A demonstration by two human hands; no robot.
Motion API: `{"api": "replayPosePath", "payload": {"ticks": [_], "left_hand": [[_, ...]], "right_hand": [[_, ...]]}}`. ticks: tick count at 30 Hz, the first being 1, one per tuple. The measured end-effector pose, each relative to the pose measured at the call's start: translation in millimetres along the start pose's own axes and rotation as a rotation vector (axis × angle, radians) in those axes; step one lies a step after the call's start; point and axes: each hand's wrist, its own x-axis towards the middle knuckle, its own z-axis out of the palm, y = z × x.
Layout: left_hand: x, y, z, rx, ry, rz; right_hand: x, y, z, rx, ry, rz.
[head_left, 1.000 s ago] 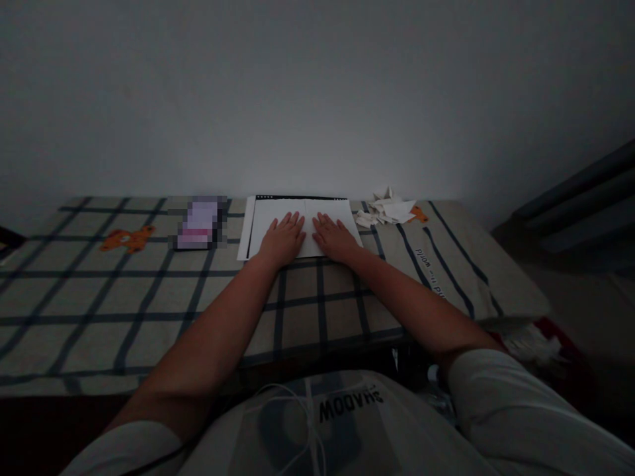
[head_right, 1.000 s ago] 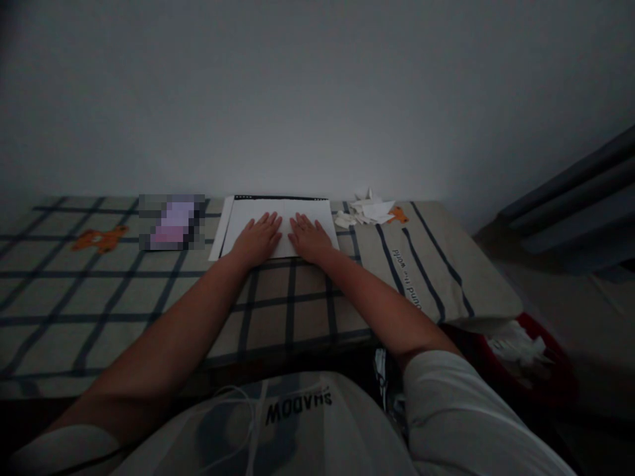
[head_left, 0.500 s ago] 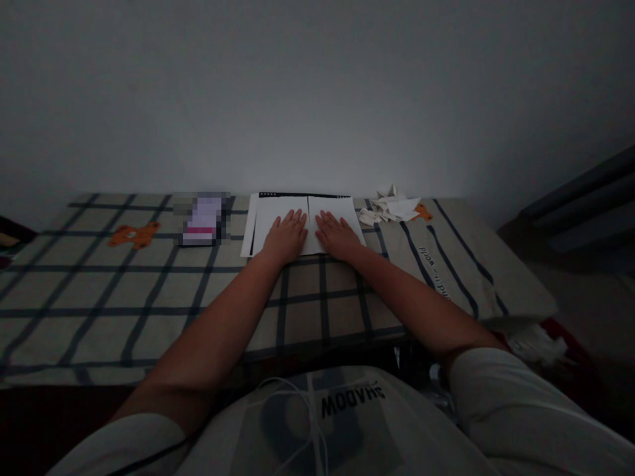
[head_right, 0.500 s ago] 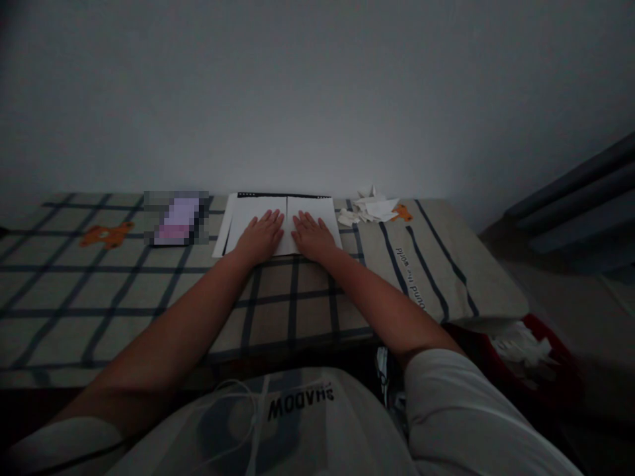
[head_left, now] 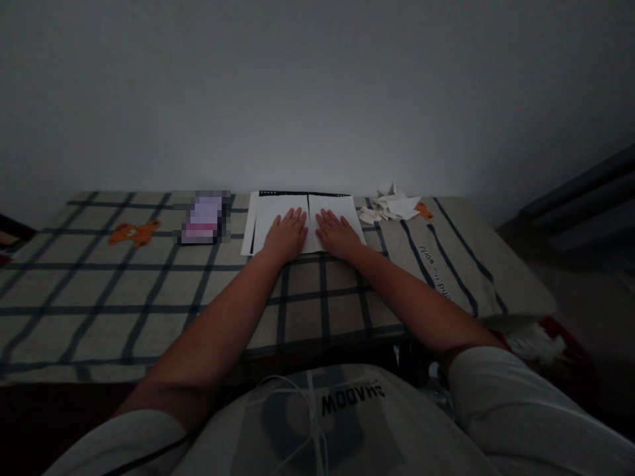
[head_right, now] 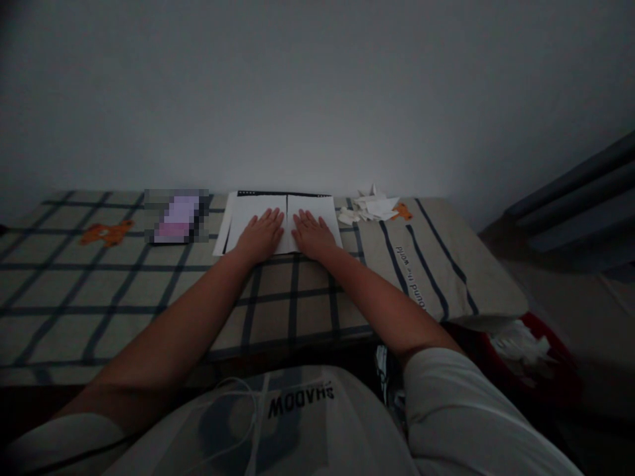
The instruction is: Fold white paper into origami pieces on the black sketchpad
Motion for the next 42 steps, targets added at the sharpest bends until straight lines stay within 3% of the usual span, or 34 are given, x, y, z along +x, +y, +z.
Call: {"api": "replayPosePath", "payload": {"ticks": [42], "left_hand": [[-1.9,3.5,1.2,-0.031,0.004,-0.049]], "right_hand": [[1.5,0.8,2.8,-0.009,0.006,0.013]]}}
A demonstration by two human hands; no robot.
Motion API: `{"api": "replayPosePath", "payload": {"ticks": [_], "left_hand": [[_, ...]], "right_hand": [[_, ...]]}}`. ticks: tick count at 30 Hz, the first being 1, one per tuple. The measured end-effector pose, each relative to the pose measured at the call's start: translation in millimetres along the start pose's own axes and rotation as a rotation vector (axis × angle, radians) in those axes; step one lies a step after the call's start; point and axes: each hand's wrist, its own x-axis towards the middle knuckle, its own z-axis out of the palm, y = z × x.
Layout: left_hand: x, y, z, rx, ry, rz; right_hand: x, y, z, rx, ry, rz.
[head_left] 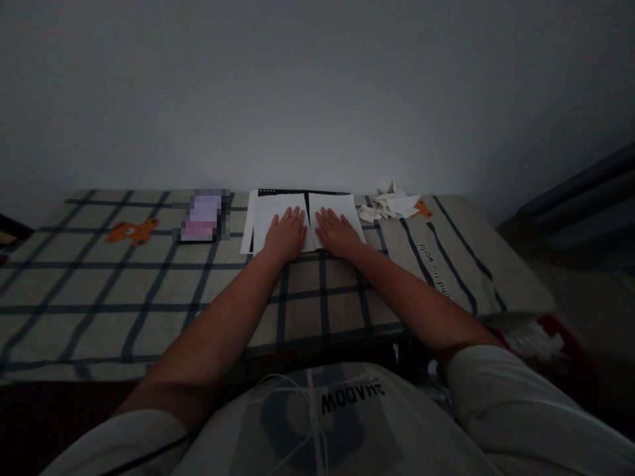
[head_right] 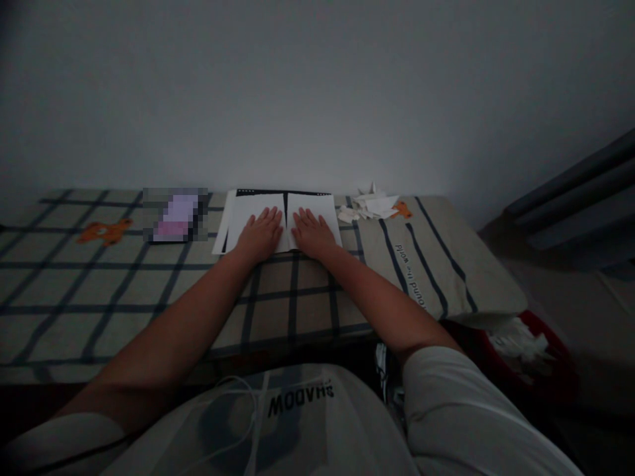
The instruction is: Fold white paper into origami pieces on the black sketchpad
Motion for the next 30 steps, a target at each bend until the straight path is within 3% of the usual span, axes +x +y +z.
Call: {"api": "replayPosePath", "payload": {"ticks": [21,30], "left_hand": [[-3,4,-2.1,0.037,0.007,-0.027],[-11,6,-12.5,0.067,0.165,0.070]], "right_hand": [[1,1,1,-0.013,0.001,0.001],[2,2,-6,-0.044,-0.037,-0.026]]}}
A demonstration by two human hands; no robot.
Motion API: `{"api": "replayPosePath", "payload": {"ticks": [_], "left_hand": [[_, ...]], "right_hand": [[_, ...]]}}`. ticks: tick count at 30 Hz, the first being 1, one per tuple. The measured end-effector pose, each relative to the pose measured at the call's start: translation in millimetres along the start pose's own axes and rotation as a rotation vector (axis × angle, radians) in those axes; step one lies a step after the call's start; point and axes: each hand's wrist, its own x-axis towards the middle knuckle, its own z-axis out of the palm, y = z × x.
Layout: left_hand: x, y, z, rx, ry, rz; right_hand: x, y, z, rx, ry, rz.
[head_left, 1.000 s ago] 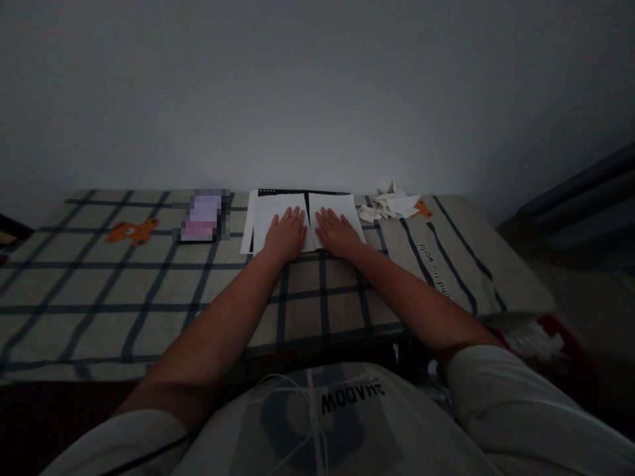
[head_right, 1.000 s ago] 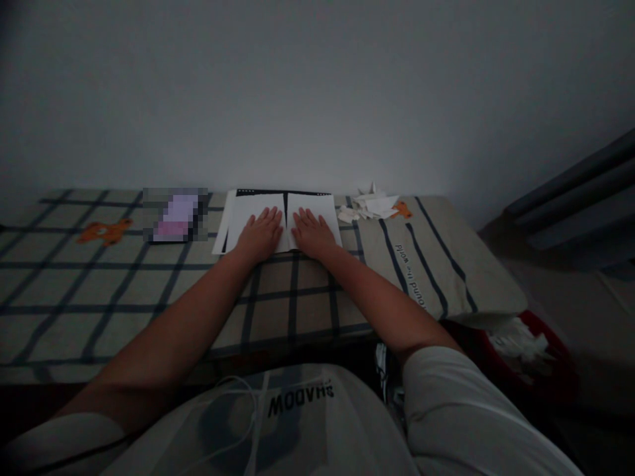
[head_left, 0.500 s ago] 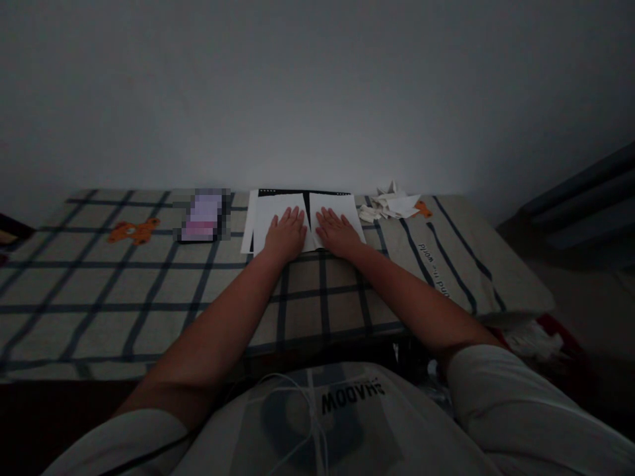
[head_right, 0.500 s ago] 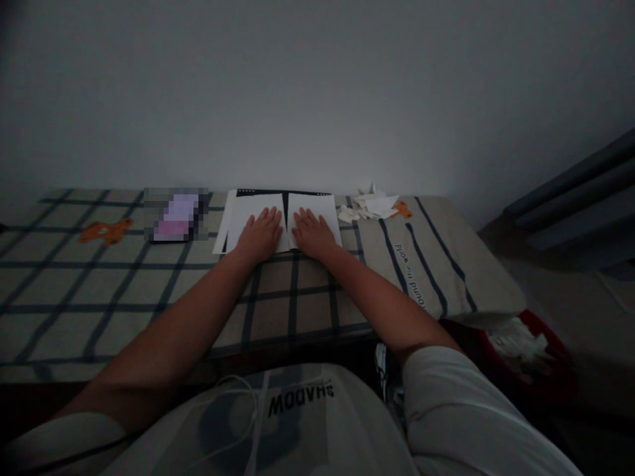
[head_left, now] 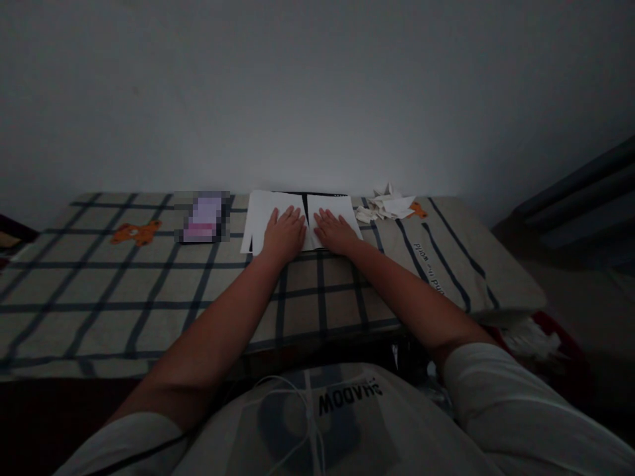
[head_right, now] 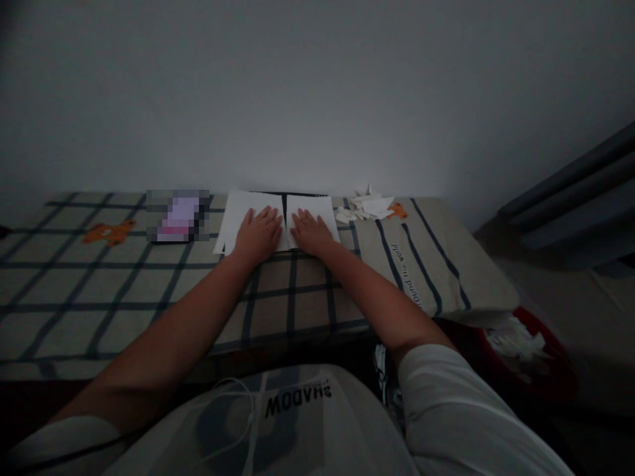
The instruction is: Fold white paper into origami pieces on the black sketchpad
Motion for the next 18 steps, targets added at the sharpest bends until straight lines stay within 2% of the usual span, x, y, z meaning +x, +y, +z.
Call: {"api": "replayPosePath", "payload": {"ticks": [4,7,12,18], "left_hand": [[-3,-1,4.3,-0.013,-0.068,0.021],[-5,-2,11.5,-0.023,-0.130,0.032],[-6,-1,14.3,-0.019,-0.127,0.019],[-6,0,12.2,-0.023,-0.141,0.013]], "right_hand": [[1,3,-3,-0.022,0.017,-0.037],[0,5,-4,-0.026,0.077,-0.069],[-10,0,-6,-0.043,0.198,-0.079],[-20,-8,2,-0.007,0.083,-0.065]]}}
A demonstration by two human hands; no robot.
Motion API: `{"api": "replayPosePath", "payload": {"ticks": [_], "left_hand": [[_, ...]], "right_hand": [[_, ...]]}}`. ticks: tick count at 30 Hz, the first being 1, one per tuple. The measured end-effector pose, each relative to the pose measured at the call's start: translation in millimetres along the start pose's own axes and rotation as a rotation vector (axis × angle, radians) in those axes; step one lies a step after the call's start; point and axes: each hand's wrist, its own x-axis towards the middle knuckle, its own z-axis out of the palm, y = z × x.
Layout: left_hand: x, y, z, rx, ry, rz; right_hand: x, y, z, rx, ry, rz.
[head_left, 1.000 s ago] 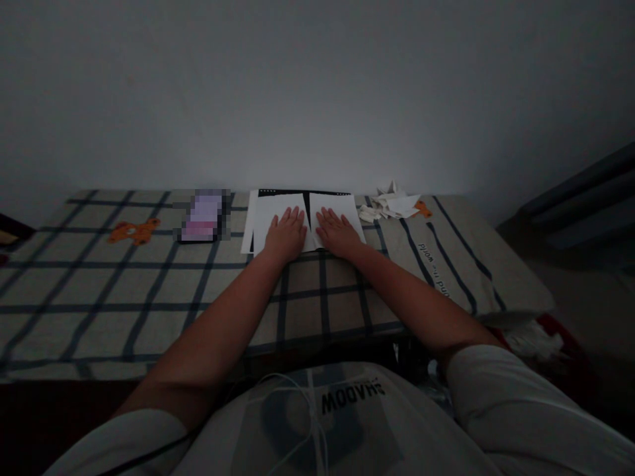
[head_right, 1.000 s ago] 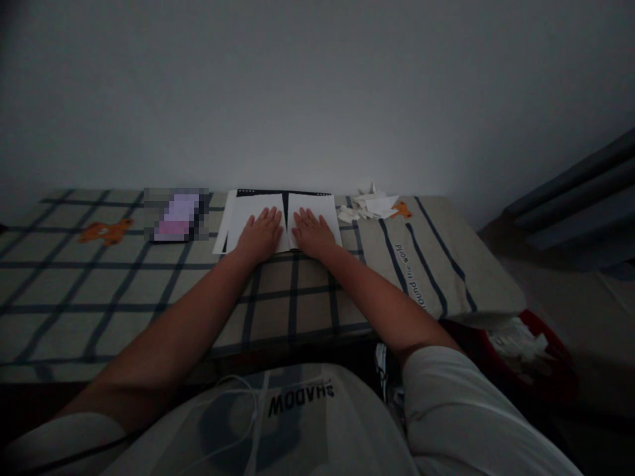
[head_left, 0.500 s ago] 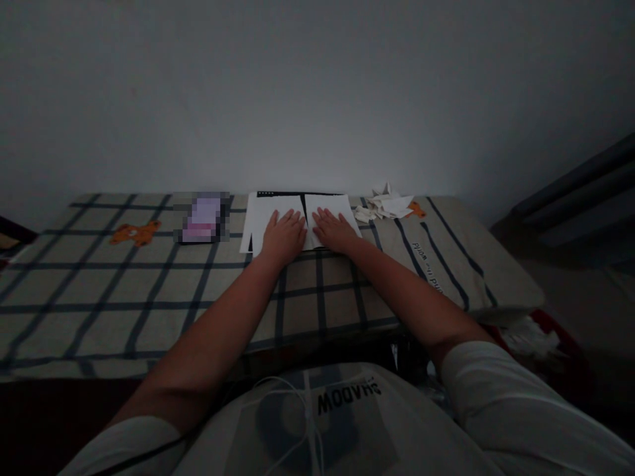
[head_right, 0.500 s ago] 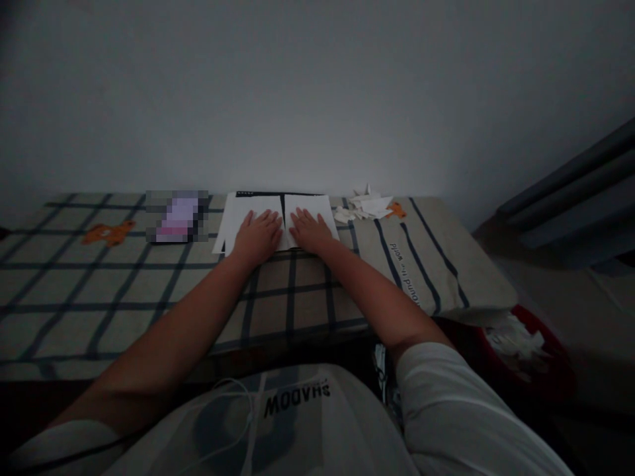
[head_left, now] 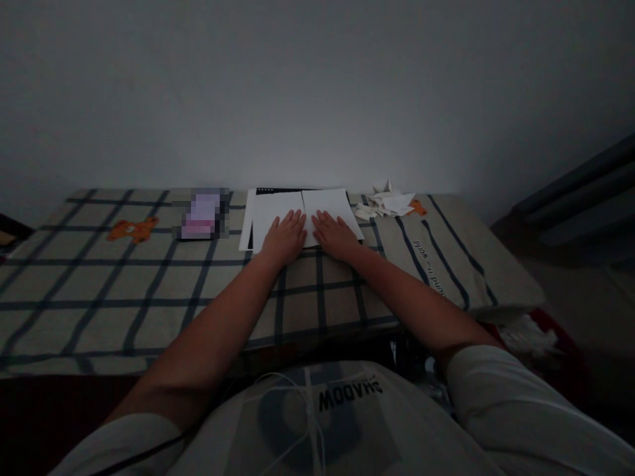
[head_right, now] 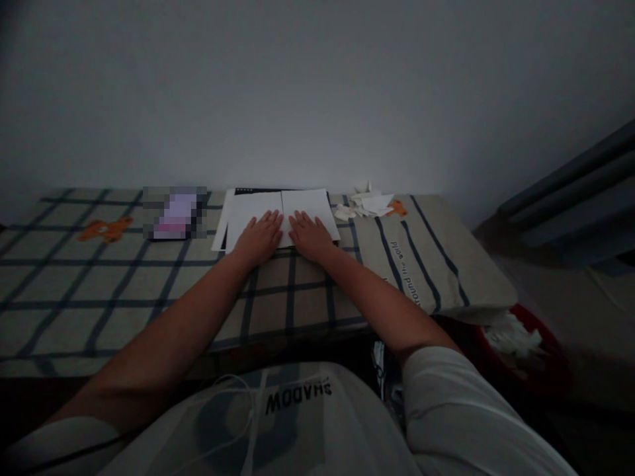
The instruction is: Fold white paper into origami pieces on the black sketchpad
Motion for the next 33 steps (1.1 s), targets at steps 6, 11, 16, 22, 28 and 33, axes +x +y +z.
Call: {"api": "replayPosePath", "payload": {"ticks": [6,11,16,22,28,33], "left_hand": [[-2,2,-0.2,-0.008,-0.008,-0.022],[-2,4,-0.9,-0.022,-0.004,-0.042],[-3,7,-2.6,-0.033,-0.006,-0.064],[-5,10,-2.5,-0.036,0.016,-0.079],[-6,14,-2.1,-0.054,0.029,-0.130],[-7,15,-1.8,-0.063,0.030,-0.138]], "right_hand": [[0,0,5,0.010,-0.011,0.032],[0,-1,5,0.018,-0.005,0.039],[-1,-1,6,0.018,-0.001,0.048],[0,-2,7,0.031,0.000,0.057],[0,-3,8,0.019,-0.004,0.081],[0,-4,8,0.019,0.002,0.085]]}}
